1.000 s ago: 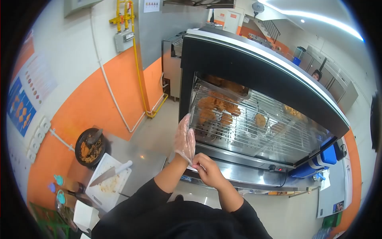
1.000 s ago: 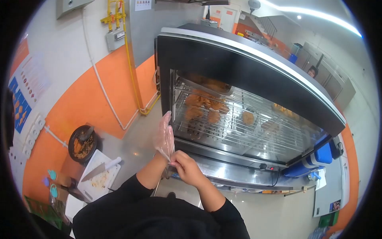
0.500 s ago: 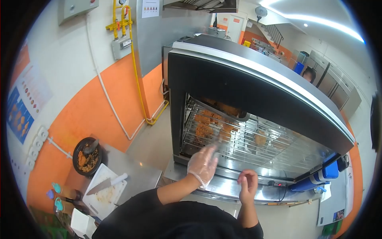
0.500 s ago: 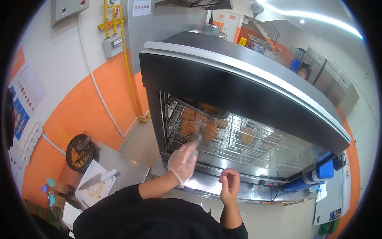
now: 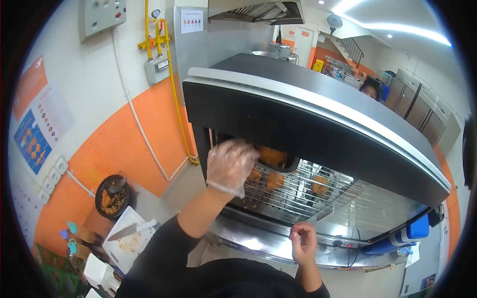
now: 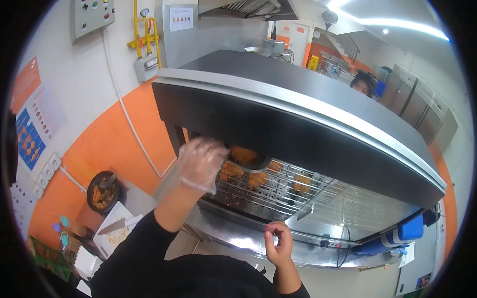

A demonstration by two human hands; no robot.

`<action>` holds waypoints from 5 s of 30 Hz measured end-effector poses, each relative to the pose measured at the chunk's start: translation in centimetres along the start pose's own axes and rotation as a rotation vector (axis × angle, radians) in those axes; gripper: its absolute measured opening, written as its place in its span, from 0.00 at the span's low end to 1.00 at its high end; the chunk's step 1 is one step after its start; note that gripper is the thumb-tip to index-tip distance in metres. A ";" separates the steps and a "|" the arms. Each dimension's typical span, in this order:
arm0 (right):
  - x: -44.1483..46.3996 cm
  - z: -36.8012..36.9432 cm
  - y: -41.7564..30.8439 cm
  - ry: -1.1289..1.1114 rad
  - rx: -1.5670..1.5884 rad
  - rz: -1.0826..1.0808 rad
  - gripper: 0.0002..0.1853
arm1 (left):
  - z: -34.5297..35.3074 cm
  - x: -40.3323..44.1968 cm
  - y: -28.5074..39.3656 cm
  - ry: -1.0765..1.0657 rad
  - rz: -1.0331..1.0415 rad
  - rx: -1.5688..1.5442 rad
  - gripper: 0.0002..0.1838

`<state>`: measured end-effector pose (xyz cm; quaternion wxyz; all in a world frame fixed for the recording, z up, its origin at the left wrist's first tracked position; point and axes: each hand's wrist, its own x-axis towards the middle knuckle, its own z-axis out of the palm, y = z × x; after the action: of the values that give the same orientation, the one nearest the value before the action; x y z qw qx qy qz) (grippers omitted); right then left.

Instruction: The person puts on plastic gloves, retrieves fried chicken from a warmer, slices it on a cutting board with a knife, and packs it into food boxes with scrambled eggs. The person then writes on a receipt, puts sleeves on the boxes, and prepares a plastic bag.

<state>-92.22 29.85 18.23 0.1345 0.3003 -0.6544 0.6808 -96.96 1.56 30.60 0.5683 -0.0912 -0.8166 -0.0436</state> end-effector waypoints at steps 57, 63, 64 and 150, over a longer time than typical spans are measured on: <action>8.3 4.4 -8.1 0.064 -0.481 -0.735 0.14 | -11.4 10.7 2.0 -1.100 -0.269 -0.057 0.21; 8.7 4.6 -8.6 0.010 -0.528 -0.722 0.12 | -10.7 10.1 0.5 -1.169 -0.006 0.101 0.21; 8.6 4.7 -8.5 0.022 -0.536 -0.715 0.12 | -10.7 8.8 -0.8 -0.904 0.183 0.017 0.18; -13.4 54.2 11.4 -1.175 -0.420 -0.597 0.18 | -34.3 -50.8 -18.1 0.526 -2.048 -0.533 0.20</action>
<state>-75.67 -21.25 -0.89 -0.0052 0.7543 -0.6260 0.1979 -51.85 -27.19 -4.35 0.3812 0.5242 -0.3223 -0.6899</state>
